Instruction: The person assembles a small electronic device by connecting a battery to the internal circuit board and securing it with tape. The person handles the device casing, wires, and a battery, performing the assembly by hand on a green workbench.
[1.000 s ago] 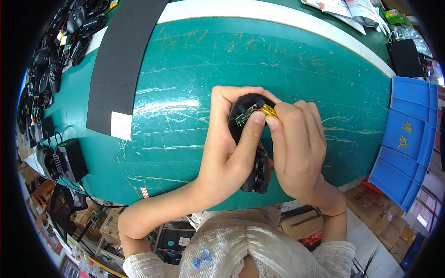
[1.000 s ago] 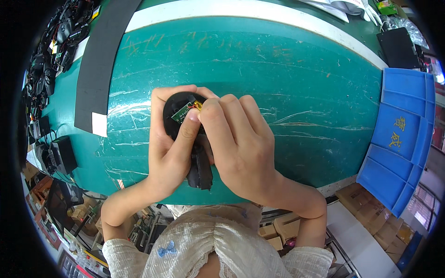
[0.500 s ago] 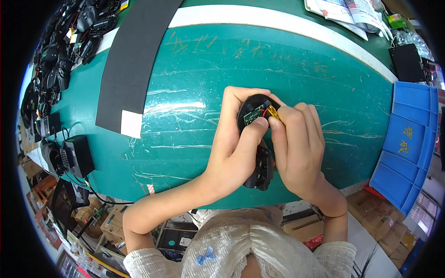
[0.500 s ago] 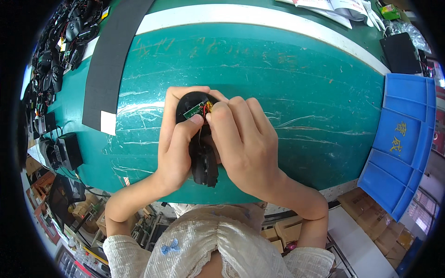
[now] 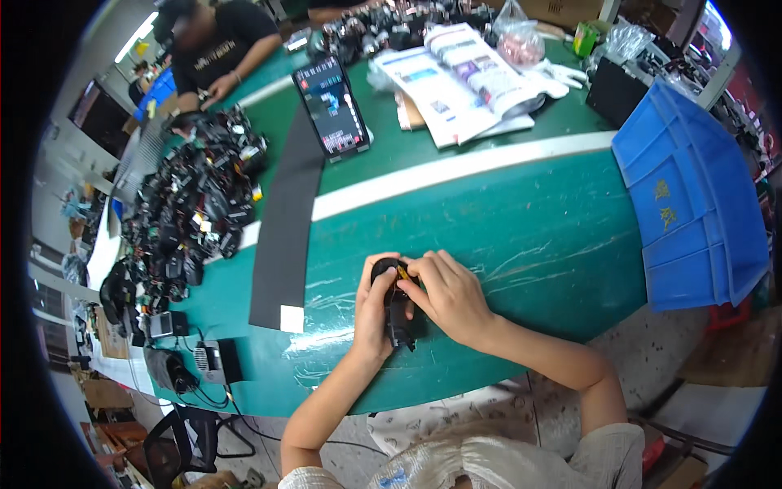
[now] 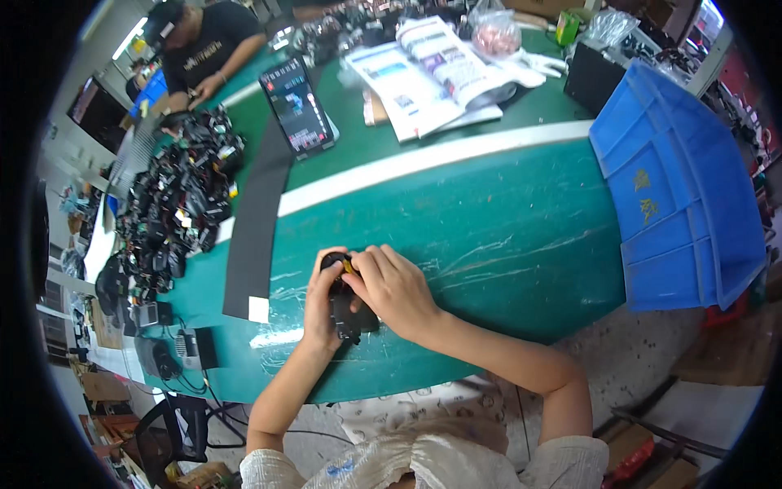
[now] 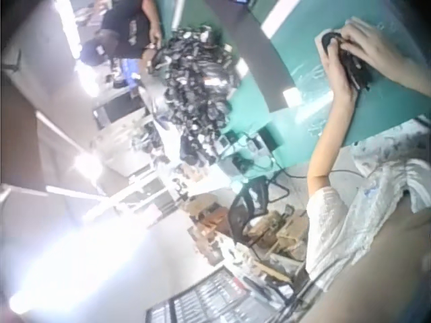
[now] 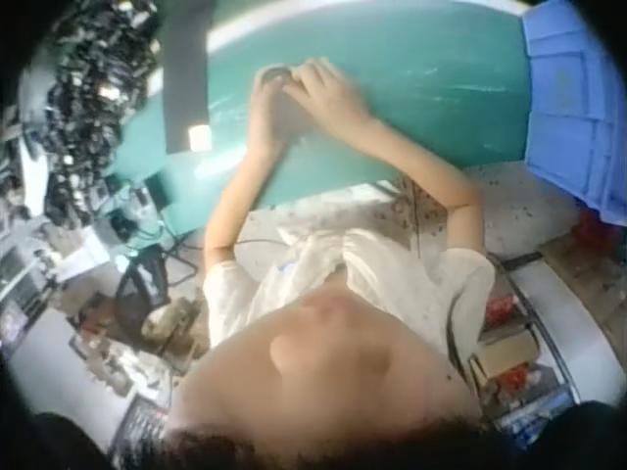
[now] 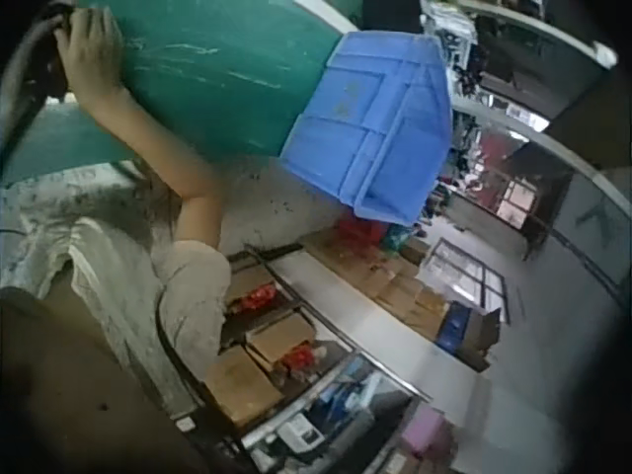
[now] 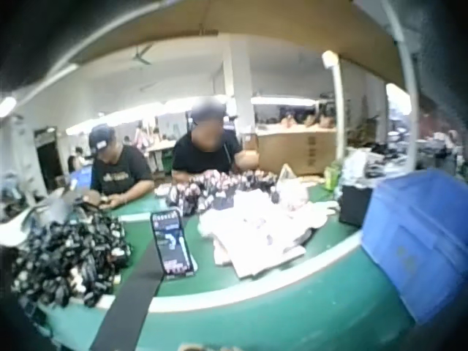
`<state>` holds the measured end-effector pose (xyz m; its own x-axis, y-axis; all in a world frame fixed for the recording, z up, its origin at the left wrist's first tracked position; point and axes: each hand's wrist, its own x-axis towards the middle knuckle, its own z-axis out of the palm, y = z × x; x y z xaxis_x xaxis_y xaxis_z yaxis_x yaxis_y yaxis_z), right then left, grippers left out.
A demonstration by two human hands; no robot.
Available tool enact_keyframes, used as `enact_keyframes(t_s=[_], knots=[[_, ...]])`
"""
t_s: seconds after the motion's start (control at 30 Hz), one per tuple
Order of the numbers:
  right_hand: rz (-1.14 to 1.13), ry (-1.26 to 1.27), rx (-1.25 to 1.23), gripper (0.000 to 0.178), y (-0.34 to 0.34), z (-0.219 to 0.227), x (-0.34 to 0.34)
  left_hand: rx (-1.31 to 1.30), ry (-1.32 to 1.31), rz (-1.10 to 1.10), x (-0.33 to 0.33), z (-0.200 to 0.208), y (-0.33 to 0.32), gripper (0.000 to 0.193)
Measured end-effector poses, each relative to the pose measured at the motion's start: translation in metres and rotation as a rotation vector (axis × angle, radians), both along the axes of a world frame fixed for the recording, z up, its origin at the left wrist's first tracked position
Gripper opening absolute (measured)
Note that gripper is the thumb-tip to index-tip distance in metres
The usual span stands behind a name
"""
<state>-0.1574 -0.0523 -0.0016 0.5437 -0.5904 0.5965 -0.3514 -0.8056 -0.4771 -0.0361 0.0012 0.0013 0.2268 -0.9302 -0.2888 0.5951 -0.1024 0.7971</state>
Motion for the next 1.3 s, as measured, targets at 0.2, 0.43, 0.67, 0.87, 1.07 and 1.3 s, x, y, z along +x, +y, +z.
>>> enact_keyframes(t_s=[0.2,0.43,0.67,0.87,1.07,1.3], knots=[[0.019,-0.053,-0.028,0.015,0.003,-0.001,0.001,0.012,0.251,-0.027,0.004,-0.002,0.0,0.022],[-0.002,-0.018,-0.034,0.014,0.006,-0.001,0.001,-0.01,0.188,-0.067,0.005,-0.005,0.004,0.025],[-0.018,0.012,0.022,0.016,0.01,0.008,-0.001,-0.022,0.085,-0.029,0.002,-0.001,0.005,0.022],[-0.036,0.005,0.008,0.019,0.007,0.011,-0.002,-0.087,-0.127,-0.015,-0.002,0.012,0.006,0.018],[-0.005,-0.052,-0.001,0.024,0.014,0.012,-0.004,-0.083,-0.138,-0.009,-0.006,0.02,0.011,0.019],[0.044,-0.178,-0.007,0.029,0.018,0.007,0.001,-0.092,-0.041,-0.041,-0.002,0.022,0.016,0.025]])
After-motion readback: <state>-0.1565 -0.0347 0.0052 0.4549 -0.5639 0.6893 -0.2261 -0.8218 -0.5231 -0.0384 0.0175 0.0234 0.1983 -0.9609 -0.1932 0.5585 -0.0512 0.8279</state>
